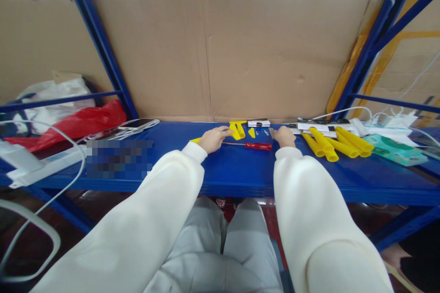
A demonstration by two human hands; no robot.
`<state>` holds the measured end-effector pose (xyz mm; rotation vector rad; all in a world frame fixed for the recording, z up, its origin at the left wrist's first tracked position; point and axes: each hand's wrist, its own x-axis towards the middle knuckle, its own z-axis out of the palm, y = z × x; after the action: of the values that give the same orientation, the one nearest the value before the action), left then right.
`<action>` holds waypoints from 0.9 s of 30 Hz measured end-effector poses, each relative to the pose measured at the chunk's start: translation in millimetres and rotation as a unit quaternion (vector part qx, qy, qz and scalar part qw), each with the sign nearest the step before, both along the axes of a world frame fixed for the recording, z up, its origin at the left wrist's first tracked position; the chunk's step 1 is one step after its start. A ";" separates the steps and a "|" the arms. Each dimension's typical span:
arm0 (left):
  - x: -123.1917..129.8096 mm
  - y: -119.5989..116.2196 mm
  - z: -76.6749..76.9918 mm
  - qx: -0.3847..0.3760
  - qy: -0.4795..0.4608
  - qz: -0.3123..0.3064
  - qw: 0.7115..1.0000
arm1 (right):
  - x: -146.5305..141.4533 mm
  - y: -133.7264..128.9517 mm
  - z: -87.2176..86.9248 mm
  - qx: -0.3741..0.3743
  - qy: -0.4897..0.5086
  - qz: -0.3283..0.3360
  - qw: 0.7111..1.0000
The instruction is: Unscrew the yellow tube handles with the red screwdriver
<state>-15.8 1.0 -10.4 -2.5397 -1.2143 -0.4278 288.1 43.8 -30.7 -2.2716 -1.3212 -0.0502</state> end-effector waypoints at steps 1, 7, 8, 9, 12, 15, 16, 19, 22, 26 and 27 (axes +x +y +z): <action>0.2 0.0 -0.1 0.001 0.001 -0.001 1.000 | -3.6 -2.0 4.0 -0.010 -0.010 -0.003 1.000; 1.4 1.2 -1.5 0.004 -0.005 -0.011 1.000 | -38.7 -9.6 21.8 0.096 -0.116 0.162 0.975; 1.6 2.2 -2.3 0.005 -0.007 -0.016 1.000 | -45.2 -9.8 21.3 0.112 -0.133 0.197 0.965; 1.7 3.5 -3.2 0.007 -0.011 -0.021 1.000 | -51.7 -9.9 19.9 0.122 -0.149 0.230 0.954; 2.0 7.6 -5.8 0.014 -0.018 -0.042 0.999 | -69.7 -10.0 13.3 0.133 -0.188 0.324 0.918; 2.8 10.3 -6.8 0.019 -0.019 -0.070 0.997 | -84.4 -11.7 8.6 0.104 -0.219 0.382 0.892; 3.1 10.7 -6.8 0.019 -0.019 -0.078 0.997 | -88.1 -12.9 8.1 0.091 -0.227 0.392 0.887; 4.0 10.5 -6.3 0.019 -0.015 -0.096 0.995 | -94.7 -17.6 9.4 0.066 -0.240 0.407 0.879; 4.4 9.4 -6.2 0.022 -0.007 -0.108 0.994 | -96.0 -22.4 12.5 0.057 -0.246 0.415 0.874; 4.6 8.1 -6.4 0.028 -0.007 -0.109 0.994 | -95.5 -26.8 16.2 0.053 -0.254 0.424 0.868; 4.7 7.9 -6.5 0.027 -0.007 -0.107 0.994 | -95.7 -27.6 17.0 0.052 -0.255 0.424 0.868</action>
<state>-11.1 8.9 -16.9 -2.6336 -0.9231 -0.5216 192.4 16.2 -13.6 -1.4423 -2.4163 -0.4223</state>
